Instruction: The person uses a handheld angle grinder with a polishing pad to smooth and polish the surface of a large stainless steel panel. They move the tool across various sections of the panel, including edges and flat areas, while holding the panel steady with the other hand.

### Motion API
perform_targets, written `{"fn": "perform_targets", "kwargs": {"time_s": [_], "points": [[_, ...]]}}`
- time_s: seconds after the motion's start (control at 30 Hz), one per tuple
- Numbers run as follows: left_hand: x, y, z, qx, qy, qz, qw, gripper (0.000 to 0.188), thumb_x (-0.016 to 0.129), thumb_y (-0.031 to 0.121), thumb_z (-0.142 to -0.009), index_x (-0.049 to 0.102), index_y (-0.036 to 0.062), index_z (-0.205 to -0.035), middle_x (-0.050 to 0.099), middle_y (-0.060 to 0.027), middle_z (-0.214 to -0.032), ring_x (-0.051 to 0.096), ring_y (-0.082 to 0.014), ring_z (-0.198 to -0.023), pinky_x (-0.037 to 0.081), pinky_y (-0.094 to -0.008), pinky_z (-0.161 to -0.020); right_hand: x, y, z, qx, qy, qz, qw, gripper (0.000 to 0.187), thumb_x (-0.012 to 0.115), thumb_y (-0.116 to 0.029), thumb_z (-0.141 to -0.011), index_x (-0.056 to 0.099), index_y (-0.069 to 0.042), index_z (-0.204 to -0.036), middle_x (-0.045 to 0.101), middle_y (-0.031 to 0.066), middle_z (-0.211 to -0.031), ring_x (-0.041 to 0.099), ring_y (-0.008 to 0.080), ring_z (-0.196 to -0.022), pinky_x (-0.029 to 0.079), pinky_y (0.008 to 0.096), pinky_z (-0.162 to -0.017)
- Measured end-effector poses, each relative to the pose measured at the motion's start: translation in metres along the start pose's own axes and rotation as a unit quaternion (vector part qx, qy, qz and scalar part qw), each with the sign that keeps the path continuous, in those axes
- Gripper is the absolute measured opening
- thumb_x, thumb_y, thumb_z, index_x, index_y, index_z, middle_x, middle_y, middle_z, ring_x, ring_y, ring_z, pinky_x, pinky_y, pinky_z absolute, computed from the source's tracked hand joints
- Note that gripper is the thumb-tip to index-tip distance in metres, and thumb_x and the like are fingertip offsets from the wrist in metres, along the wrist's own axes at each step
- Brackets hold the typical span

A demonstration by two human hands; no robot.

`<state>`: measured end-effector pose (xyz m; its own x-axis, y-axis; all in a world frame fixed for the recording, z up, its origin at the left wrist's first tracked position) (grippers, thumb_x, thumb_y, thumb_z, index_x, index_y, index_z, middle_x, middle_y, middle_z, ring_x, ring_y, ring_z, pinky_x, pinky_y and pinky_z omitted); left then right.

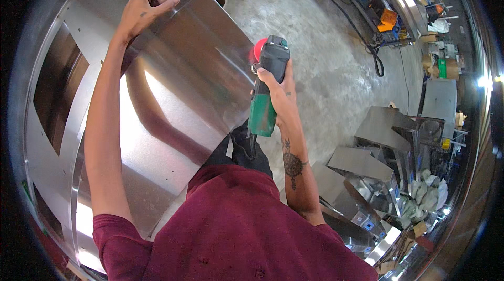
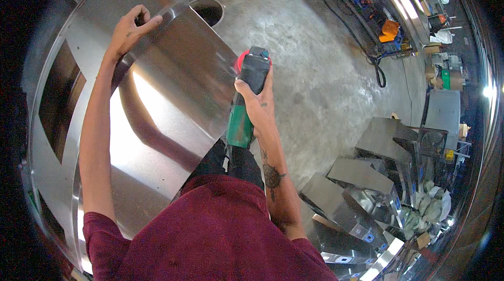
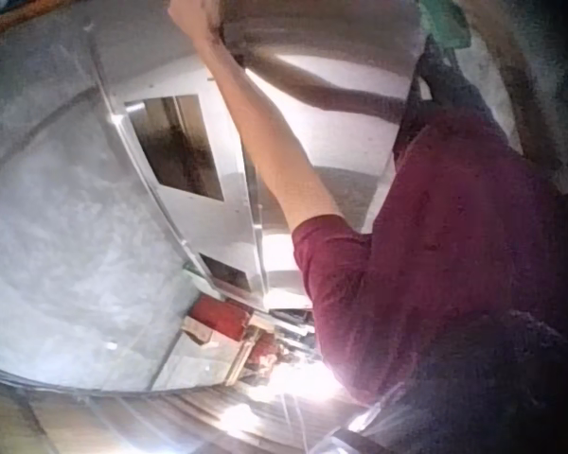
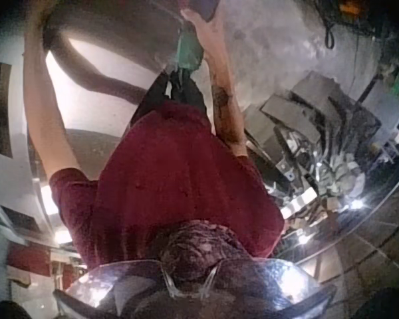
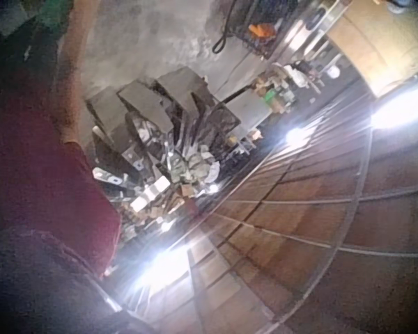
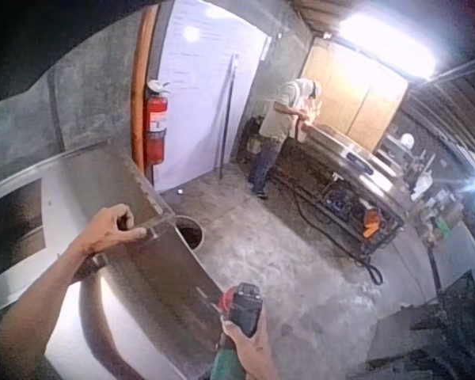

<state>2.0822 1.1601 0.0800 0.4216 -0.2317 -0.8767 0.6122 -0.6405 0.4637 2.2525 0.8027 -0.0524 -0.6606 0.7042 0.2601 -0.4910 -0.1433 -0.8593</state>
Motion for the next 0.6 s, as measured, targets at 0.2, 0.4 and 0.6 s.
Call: {"fn": "perform_targets", "kwargs": {"time_s": [0.2,0.4,0.6], "points": [[0.004,-0.012,-0.005,-0.008,0.014,0.008,1.000,0.053,0.081,0.061,-0.090,0.062,0.0116,-0.086,0.060,0.0008,-0.079,0.054,-0.0145,-0.077,0.046,-0.0327,-0.075,-0.007,0.007,0.002,-0.014,0.010,-0.007,1.000,0.107,0.081,-0.020,-0.093,0.015,-0.013,-0.177,0.064,0.0147,-0.135,0.068,0.0239,-0.108,0.059,0.0393,-0.086],[0.008,-0.023,-0.011,0.014,0.025,0.007,1.000,0.052,0.081,0.060,-0.091,0.062,0.0120,-0.086,0.059,0.0019,-0.079,0.054,-0.0141,-0.078,0.046,-0.0321,-0.075,-0.017,0.020,0.002,-0.019,0.027,-0.009,0.999,0.105,0.081,-0.020,-0.094,0.016,-0.012,-0.176,0.061,0.0152,-0.140,0.065,0.0243,-0.114,0.058,0.0394,-0.090],[0.010,-0.032,-0.015,0.009,0.010,0.002,1.000,0.052,0.081,0.060,-0.091,0.062,0.0122,-0.087,0.060,0.0011,-0.081,0.054,-0.0147,-0.079,0.046,-0.0325,-0.076,-0.027,0.034,0.005,-0.009,0.044,-0.005,0.999,0.104,0.080,-0.020,-0.094,0.016,-0.011,-0.176,0.061,0.0138,-0.138,0.065,0.0235,-0.113,0.057,0.0382,-0.091]]}}
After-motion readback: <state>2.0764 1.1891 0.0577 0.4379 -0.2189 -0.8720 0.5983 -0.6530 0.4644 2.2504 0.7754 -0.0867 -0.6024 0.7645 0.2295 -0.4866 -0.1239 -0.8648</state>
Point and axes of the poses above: each hand's wrist, its own z-axis away from the middle knuckle, its own x-axis out of the palm, y = z × x, the point moved 9 cm from there along -z, towards the middle knuckle
